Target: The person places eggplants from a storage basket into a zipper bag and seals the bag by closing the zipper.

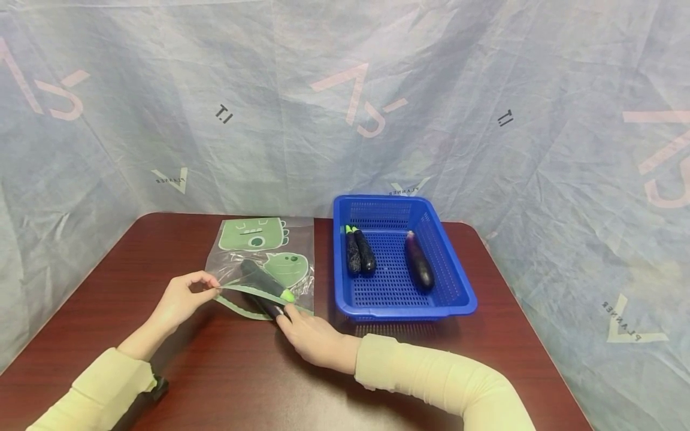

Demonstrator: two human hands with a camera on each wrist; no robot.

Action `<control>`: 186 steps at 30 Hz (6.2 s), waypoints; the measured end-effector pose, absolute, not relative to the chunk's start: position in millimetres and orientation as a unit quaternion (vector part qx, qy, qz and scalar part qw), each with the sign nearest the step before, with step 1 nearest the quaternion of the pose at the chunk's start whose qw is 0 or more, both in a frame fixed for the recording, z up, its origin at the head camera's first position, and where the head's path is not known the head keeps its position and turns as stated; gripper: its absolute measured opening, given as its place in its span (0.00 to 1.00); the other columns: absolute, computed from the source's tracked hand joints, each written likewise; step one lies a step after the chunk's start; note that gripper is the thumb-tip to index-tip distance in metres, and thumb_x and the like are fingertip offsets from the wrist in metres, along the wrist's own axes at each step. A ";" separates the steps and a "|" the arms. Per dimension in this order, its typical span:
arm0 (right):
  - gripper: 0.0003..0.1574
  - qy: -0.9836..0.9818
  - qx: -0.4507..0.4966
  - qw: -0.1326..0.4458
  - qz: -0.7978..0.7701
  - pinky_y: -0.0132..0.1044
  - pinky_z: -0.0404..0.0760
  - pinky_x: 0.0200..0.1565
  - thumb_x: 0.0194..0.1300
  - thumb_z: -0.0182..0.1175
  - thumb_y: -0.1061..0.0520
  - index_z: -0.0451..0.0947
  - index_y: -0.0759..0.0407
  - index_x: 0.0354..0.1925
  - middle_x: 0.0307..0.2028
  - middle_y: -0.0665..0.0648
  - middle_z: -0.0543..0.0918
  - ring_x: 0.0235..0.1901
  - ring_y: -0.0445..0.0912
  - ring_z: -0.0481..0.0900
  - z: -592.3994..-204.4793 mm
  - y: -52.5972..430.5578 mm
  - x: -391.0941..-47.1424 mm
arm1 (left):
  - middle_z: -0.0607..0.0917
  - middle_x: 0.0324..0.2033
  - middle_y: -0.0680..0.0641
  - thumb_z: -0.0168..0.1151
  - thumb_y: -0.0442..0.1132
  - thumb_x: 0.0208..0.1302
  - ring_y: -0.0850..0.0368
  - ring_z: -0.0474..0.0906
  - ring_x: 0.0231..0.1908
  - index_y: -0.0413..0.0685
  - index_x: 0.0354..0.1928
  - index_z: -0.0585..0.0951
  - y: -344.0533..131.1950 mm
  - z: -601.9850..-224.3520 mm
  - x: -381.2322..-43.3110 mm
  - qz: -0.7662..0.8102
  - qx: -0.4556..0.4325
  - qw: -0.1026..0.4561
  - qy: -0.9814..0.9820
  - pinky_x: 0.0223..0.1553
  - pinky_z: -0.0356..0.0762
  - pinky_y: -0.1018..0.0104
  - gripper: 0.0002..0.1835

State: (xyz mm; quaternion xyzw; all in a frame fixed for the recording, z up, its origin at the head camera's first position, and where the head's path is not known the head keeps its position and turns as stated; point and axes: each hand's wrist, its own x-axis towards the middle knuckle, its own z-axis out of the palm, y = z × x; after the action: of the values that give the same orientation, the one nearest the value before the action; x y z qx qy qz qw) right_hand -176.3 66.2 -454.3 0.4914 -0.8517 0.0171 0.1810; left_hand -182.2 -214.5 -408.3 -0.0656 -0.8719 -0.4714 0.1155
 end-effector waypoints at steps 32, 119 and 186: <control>0.16 -0.840 0.501 0.210 0.002 0.33 0.77 0.35 0.52 0.59 0.65 0.74 0.62 0.43 0.38 0.54 0.70 0.30 0.43 0.74 -437.7 40.6 -179.3 | 0.83 0.25 0.48 0.69 0.30 0.52 0.61 0.75 0.27 0.45 0.28 0.82 -225.6 -438.0 -203.3 -0.471 -0.075 0.119 -0.871 0.29 0.73 0.72 0.05; 0.02 -0.810 0.495 0.287 -0.129 0.30 0.76 0.24 0.63 0.52 0.57 0.72 0.50 0.33 0.36 0.49 0.73 0.32 0.43 0.75 -436.9 8.4 -191.5 | 0.84 0.28 0.47 0.68 0.32 0.54 0.57 0.76 0.30 0.42 0.30 0.81 -218.5 -427.9 -198.8 -0.480 -0.084 0.106 -0.867 0.32 0.72 0.68 0.04; 0.21 -0.943 0.333 0.014 0.010 0.48 0.76 0.35 0.55 0.67 0.54 0.73 0.56 0.46 0.43 0.57 0.76 0.40 0.53 0.75 -322.7 112.0 -282.8 | 0.83 0.25 0.48 0.69 0.31 0.53 0.60 0.75 0.28 0.45 0.28 0.81 -223.1 -431.0 -200.6 -0.472 -0.078 0.116 -0.870 0.31 0.73 0.68 0.04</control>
State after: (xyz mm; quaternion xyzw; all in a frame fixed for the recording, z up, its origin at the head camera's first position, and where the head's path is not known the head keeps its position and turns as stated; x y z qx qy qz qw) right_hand -282.8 112.0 -322.7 0.3335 -0.9426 0.0102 0.0136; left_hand -200.6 -223.1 -431.0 -0.0781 -0.8704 -0.4720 0.1159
